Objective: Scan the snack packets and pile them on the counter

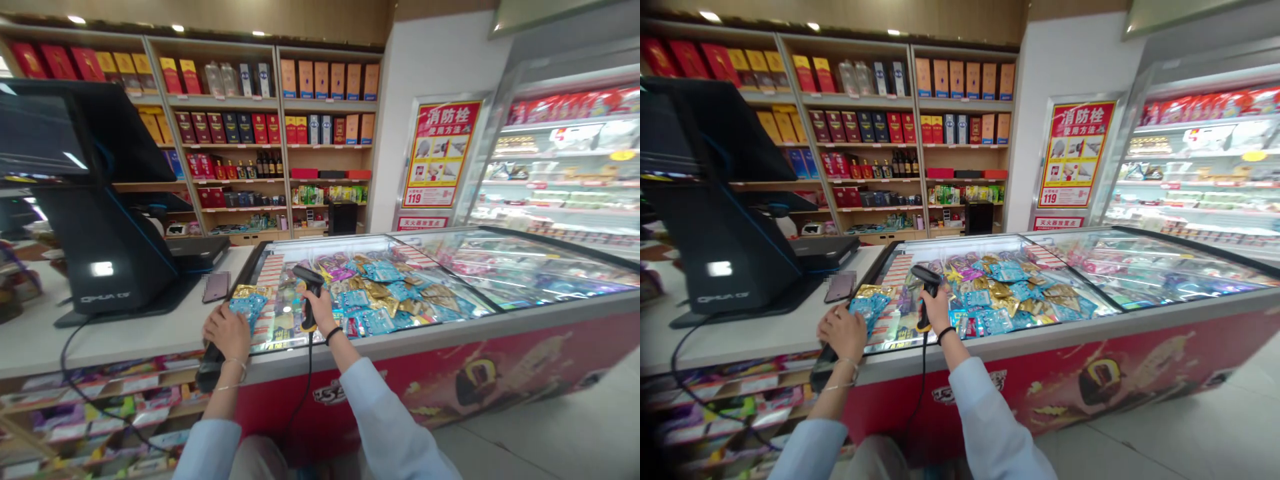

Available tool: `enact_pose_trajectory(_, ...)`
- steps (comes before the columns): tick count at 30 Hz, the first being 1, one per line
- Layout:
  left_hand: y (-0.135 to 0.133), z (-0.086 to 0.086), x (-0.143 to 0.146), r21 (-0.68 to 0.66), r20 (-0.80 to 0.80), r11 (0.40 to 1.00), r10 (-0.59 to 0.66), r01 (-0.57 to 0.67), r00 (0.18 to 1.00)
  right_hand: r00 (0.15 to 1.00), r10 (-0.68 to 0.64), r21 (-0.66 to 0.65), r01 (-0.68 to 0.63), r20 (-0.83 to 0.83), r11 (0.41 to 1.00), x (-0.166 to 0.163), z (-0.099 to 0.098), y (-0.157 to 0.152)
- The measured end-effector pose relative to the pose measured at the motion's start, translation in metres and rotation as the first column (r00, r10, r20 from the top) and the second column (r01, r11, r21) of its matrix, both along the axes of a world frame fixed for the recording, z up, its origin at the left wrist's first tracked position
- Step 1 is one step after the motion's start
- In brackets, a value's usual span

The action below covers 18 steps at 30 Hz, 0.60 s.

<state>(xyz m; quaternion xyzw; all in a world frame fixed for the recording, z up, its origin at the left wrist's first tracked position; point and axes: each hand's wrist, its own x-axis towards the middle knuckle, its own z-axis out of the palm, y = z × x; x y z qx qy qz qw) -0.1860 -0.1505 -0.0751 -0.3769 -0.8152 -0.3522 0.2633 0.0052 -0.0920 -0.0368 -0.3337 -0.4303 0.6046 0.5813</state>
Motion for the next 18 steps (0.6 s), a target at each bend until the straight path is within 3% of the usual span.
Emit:
enact_pose_trajectory(4,0.011,0.027,0.039,0.021,-0.013,0.99,-0.142,0.142,0.99,0.942,-0.277,0.185,0.243,0.187,0.952,0.063,0.016,-0.007)
enact_pose_trajectory(8,0.036,0.058,0.097,0.051,-0.065,0.941,-0.331,0.335,0.941,0.798,-0.519,0.262,0.454,0.306,0.852,0.128,0.017,-0.013)
enact_pose_trajectory(10,0.053,0.065,0.128,0.054,-0.093,0.898,-0.43,0.436,0.898,0.721,-0.598,0.278,0.53,0.35,0.801,0.159,0.013,-0.014)
enact_pose_trajectory(15,0.109,0.053,0.2,-0.051,-0.091,0.723,-0.691,0.689,0.717,0.572,-0.704,0.332,0.625,0.421,0.706,0.222,-0.001,-0.012)
enact_pose_trajectory(18,0.153,0.036,0.233,-0.14,0.074,0.528,-0.838,0.838,0.541,0.522,-0.713,0.347,0.634,0.468,0.691,0.247,-0.009,-0.01)
